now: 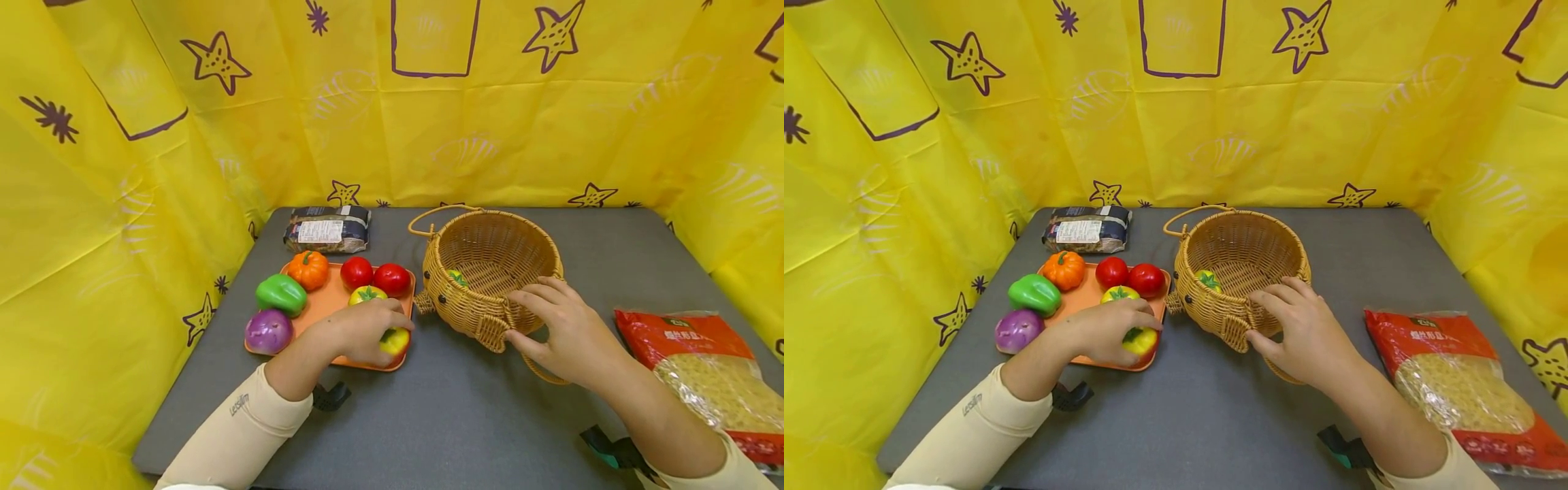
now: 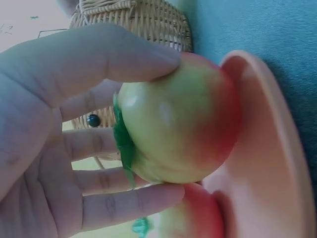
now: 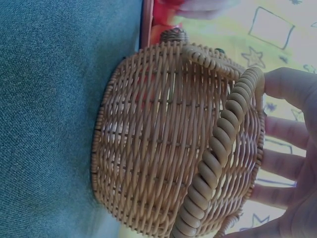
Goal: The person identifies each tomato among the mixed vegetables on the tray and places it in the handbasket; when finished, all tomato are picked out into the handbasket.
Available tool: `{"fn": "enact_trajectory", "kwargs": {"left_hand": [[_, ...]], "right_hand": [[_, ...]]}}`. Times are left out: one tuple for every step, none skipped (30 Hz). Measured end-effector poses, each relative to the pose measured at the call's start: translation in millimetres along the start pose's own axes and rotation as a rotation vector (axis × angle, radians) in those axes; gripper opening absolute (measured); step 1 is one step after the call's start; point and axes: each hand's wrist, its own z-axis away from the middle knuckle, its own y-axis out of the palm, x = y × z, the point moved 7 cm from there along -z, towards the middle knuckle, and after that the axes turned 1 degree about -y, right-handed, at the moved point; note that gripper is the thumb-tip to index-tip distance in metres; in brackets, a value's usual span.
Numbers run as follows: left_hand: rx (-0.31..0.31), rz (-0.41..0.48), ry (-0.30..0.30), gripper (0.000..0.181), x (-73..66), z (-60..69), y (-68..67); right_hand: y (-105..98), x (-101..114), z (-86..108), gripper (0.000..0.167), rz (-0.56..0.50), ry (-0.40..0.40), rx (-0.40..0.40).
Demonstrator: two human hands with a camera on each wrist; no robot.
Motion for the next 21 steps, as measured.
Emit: {"fn": "enact_trajectory", "kwargs": {"left_hand": [[-0.015,-0.006,0.004,0.047,-0.4,-0.2,-2.0],[-0.034,-0.009,0.01,0.047,-1.0,-0.3,-4.7],[-0.05,-0.013,0.017,0.047,-1.7,-0.4,-7.5],[-0.067,-0.017,0.024,0.047,-2.1,-0.6,-10.5],[-0.076,-0.019,0.025,0.047,-2.3,-0.7,-13.7],[-0.086,-0.02,0.025,0.048,-2.4,-1.1,-17.0],[-0.098,-0.022,0.031,0.048,-2.7,-1.5,-20.5],[-0.11,-0.019,0.038,0.049,-3.2,-1.9,-24.2],[-0.119,-0.018,0.042,0.049,-3.5,-2.5,-27.6],[-0.13,-0.02,0.047,0.05,-4.0,-3.1,-31.4],[-0.141,-0.022,0.048,0.05,-4.3,-3.6,-35.4],[-0.155,-0.027,0.051,0.05,-4.4,-4.2,-39.5],[-0.168,-0.031,0.051,0.05,-4.4,-4.5,-44.0],[-0.176,-0.034,0.045,0.05,-4.1,-4.9,-48.6],[-0.183,-0.04,0.037,0.051,-3.8,-5.4,-53.4],[-0.189,-0.042,0.029,0.051,-3.4,-5.7,-58.4],[-0.194,-0.042,0.02,0.052,-3.1,-6.1,-63.3],[-0.2,-0.043,0.015,0.052,-3.0,-6.8,-68.3],[-0.206,-0.039,0.008,0.053,-3.0,-7.4,-73.5],[-0.212,-0.041,0.004,0.053,-3.1,-8.3,-78.6],[-0.217,-0.04,0.0,0.053,-3.2,-9.3,-83.4]], "right_hand": [[0,0,0.1,0.053,-0.001,-0.002,-0.002],[0,0,0.2,0.053,-0.002,-0.004,-0.004],[0,0,0.3,0.053,-0.002,-0.007,-0.008],[0,0,0.4,0.053,-0.003,-0.008,-0.009],[0,0,0.4,0.053,-0.003,-0.008,-0.01],[0,0,0.5,0.053,-0.003,-0.008,-0.01],[0,0,0.4,0.053,-0.003,-0.008,-0.01],[0,0,0.3,0.052,-0.003,-0.009,-0.01],[0,0,0.3,0.052,-0.003,-0.009,-0.01],[-1,0,0.2,0.052,-0.003,-0.009,-0.009],[-1,0,0.1,0.052,-0.003,-0.01,-0.01],[-1,0,0.0,0.052,-0.004,-0.011,-0.01],[-1,0,-0.1,0.052,-0.005,-0.012,-0.01],[-1,0,-0.2,0.052,-0.005,-0.012,-0.009],[-1,0,-0.2,0.053,-0.006,-0.012,-0.008],[-1,0,-0.2,0.053,-0.006,-0.01,-0.006],[-1,0,-0.3,0.053,-0.006,-0.008,-0.005],[-1,0,-0.4,0.053,-0.005,-0.006,-0.003],[-1,0,-0.4,0.053,-0.003,-0.005,-0.001],[-1,0,-0.4,0.053,-0.003,-0.003,0.0],[-1,0,-0.4,0.053,-0.003,-0.002,0.001]]}}
